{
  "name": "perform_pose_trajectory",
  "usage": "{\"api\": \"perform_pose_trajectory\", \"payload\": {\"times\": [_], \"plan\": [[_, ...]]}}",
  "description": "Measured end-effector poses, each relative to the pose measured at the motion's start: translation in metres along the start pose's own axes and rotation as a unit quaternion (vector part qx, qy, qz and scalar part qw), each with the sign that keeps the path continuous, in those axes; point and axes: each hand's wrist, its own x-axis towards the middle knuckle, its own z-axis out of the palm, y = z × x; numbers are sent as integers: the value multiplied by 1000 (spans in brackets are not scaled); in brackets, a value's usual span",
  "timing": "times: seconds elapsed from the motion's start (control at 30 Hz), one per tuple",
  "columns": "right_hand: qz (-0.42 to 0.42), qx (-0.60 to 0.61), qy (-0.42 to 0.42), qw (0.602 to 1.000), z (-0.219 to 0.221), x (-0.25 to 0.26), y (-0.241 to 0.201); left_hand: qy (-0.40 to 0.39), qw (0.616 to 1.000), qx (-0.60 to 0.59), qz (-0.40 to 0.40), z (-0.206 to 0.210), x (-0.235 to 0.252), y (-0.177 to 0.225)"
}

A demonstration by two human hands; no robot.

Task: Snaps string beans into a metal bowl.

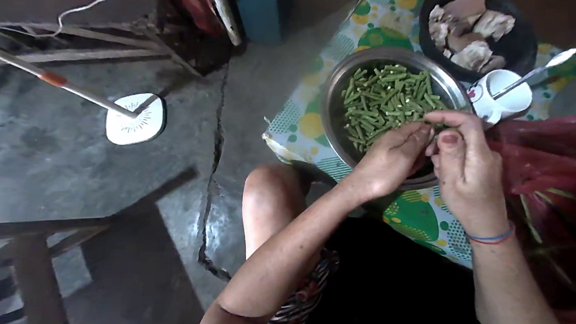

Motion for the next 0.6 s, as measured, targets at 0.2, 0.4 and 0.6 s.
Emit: {"api": "perform_pose_trajectory", "payload": {"times": [0.2, 0.4, 0.6], "plan": [[46, -13, 43, 998, 6, 9, -3, 34, 998, 42, 27, 11, 0, -6], [115, 103, -85, 984, -16, 28, 12, 16, 991, 129, 21, -2, 1, 0], [45, 236, -69, 968, -30, 23, 9, -80, 992, -99, -1, -4, 3, 3]]}}
